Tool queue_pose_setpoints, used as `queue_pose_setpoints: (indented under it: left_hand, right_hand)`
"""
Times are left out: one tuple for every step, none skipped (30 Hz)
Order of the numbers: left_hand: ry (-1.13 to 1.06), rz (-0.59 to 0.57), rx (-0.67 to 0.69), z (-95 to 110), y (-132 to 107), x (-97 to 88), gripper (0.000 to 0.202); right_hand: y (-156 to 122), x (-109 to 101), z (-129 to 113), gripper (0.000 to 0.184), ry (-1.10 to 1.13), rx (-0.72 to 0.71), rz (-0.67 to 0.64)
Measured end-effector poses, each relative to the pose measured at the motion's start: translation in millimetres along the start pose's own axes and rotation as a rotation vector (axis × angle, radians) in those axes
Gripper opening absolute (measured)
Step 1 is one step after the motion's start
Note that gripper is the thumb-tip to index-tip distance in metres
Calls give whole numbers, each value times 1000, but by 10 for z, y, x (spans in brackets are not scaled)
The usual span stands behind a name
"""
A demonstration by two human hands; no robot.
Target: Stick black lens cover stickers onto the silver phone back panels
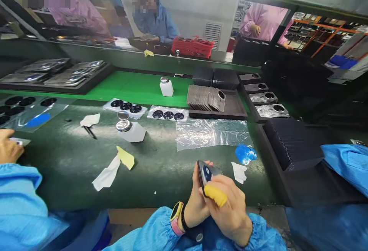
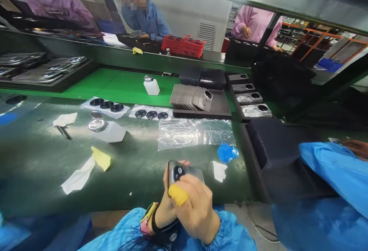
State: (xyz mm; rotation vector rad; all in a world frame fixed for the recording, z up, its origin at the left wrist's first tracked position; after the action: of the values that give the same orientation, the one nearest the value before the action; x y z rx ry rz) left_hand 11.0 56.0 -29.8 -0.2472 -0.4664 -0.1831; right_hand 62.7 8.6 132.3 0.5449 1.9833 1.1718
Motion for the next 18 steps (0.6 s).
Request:
queue_pose_setpoints:
  left_hand:
    - [-31,13,-12,26,14,-12,88]
    - [-61,8,-47,45,32,-12,84]
    - [-103,4,-93,68,55,-12,78]
    - [-150,-10,-151,89,78,-6,72]
    - [-179,-23,-194,124,101,-3,65]
    - [-203,-33,-234,160,123,-3,56]
    - [-237,-55,-296,173,133,11,50]
    - [-262,-73,-351,181,136,21,47]
    - [-284,-80,-403,178,133,26,45]
    - [-296,-79,-442,169,128,23,45]
    - [-295,-67,-461,159,124,10,45]
    - [-289,-50,-468,150,119,-8,45]
    - [-281,-33,-468,140,113,-26,44]
    - [-276,-19,-461,136,107,-44,42]
    - [-270,-6,-446,139,104,-63,42]
    - [-262,9,-424,148,106,-88,43]
    - [-248,28,-397,162,113,-122,45]
    - [-226,51,-367,178,125,-162,49]
  right_hand:
    - [3,31,53,11,27,37,-5]
    - [-6,57,119,13,55,81,-17]
    - [-27,78,192,16,79,124,-34]
    - [-66,98,269,19,94,170,-59]
    - [-122,114,351,22,97,221,-88]
    - [-197,133,437,26,91,281,-125]
    - [-294,161,530,31,82,359,-175]
    - [-410,201,619,36,79,451,-240]
    - [-534,244,695,41,87,546,-303]
    - [-651,279,751,46,95,632,-353]
    - [-750,304,791,50,102,705,-386]
    - [-828,322,817,53,108,764,-401]
    - [-887,333,834,53,110,810,-405]
    - [-934,339,846,53,108,847,-402]
    - [-973,343,853,51,101,874,-398]
    - [-1007,345,856,49,90,893,-393]
    - [-1040,344,853,47,77,903,-389]
    - [-1073,342,847,46,64,907,-385]
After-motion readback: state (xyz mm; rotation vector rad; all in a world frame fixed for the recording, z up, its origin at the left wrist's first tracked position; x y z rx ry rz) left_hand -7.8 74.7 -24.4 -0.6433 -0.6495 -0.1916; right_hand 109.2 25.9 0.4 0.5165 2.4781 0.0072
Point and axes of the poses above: each hand's wrist, its own y-axis towards the middle knuckle, its own x-axis out of the palm, z = x × y, the point moved 9 cm from there along y, towards the middle knuckle, and after that the axes turned 11 degrees about z, right-handed, at the moved point
